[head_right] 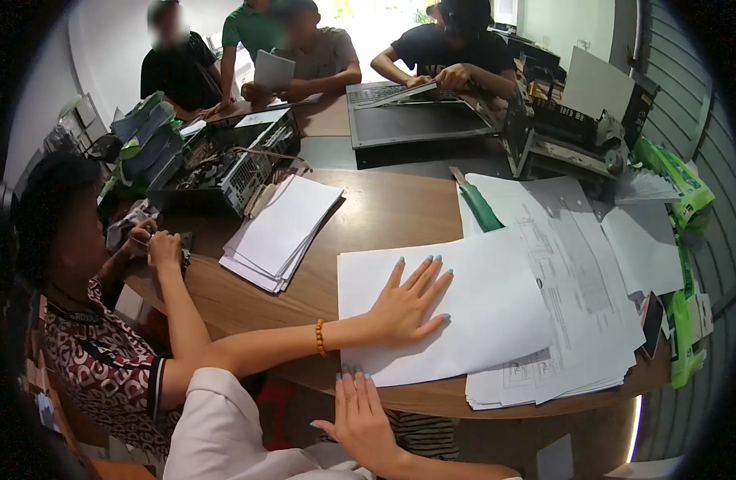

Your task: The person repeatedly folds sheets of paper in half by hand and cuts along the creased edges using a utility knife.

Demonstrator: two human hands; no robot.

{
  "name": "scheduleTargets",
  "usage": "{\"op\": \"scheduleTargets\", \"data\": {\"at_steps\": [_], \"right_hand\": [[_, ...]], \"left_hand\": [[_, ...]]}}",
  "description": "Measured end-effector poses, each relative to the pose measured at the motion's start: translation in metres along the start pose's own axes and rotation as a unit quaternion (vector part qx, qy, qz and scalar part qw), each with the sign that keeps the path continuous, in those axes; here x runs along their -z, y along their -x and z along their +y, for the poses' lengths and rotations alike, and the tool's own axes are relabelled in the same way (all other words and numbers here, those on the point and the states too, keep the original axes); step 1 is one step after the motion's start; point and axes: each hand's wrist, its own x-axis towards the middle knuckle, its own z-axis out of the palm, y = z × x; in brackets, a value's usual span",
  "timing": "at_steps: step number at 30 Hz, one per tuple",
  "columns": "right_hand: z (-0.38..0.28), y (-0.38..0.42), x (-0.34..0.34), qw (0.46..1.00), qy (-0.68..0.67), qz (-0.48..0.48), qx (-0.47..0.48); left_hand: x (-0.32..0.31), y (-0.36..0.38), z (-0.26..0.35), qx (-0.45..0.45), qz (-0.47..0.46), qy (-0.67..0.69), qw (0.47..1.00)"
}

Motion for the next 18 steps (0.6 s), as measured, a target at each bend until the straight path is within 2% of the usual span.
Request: {"op": "scheduleTargets", "data": {"at_steps": [2, 4, 8, 10, 18], "right_hand": [[0.000, -0.001, 0.006, 1.000, 0.022, -0.009, -0.009], [0.015, -0.001, 0.021, 0.998, -0.060, -0.028, 0.018], [0.059, 0.018, 0.048, 0.992, -0.111, -0.044, 0.034], [0.081, 0.031, 0.056, 0.991, -0.102, -0.087, 0.009], [0.121, 0.055, 0.083, 0.986, -0.131, -0.093, -0.053]], "left_hand": [[0.001, 0.000, -0.001, -0.004, 0.001, -0.004, 1.000], [0.002, 0.000, -0.001, -0.010, -0.002, -0.002, 1.000], [0.005, 0.001, -0.001, -0.011, -0.004, -0.007, 1.000], [0.001, 0.000, -0.004, -0.020, -0.008, -0.015, 1.000], [0.003, 0.000, -0.003, -0.023, -0.013, -0.020, 0.999]]}}
